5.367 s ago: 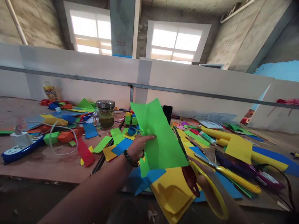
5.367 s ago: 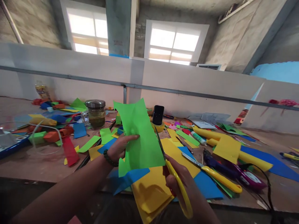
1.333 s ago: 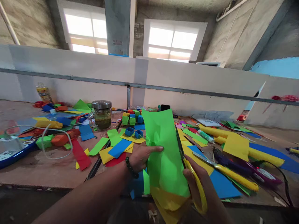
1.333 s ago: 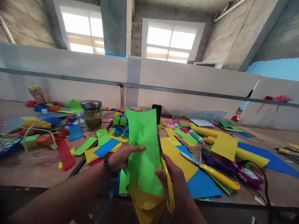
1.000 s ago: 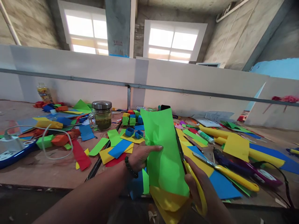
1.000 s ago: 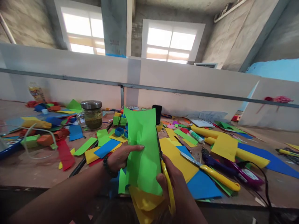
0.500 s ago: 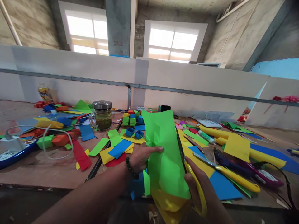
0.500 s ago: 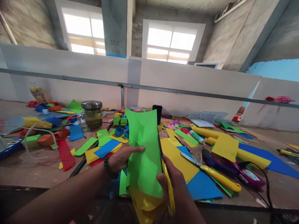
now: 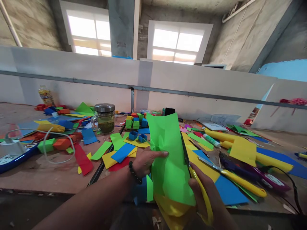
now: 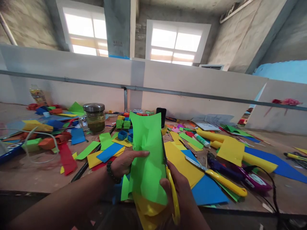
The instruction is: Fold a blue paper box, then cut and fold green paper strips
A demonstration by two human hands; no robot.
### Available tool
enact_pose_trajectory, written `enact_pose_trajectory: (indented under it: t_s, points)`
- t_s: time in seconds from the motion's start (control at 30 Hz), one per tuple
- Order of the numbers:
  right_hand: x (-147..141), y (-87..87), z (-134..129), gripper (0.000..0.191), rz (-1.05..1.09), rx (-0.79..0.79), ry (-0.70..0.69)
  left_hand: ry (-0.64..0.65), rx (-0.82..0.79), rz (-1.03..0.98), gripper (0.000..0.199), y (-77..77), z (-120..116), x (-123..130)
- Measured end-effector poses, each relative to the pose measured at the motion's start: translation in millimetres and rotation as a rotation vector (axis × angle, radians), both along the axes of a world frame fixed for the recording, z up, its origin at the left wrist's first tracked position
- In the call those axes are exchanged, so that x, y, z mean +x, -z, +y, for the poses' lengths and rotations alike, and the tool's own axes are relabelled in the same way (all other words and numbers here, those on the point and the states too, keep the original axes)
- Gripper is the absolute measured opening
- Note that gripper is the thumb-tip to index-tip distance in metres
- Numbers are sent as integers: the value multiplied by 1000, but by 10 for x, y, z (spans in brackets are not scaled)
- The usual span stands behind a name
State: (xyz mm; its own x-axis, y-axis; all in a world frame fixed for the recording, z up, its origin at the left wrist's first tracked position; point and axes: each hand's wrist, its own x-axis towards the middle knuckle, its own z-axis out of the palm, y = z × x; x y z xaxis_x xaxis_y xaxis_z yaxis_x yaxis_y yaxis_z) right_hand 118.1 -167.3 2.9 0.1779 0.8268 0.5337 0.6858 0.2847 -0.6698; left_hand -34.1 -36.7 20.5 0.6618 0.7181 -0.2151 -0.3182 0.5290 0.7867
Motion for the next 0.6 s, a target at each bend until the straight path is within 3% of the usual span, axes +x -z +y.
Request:
enact_pose_trajectory:
  t_s: [0.2,0.37,0.6]
  points:
    - [18,15,-14,55,2,3,11,2,-31,43,44,-20,-6,3]
    - [-1,21,-17,59,38,-53,42,4,-1,-9,36,19,6,18]
    - [-125,64,-3,54,241,6,118,16,20,-33,38,51,15,19]
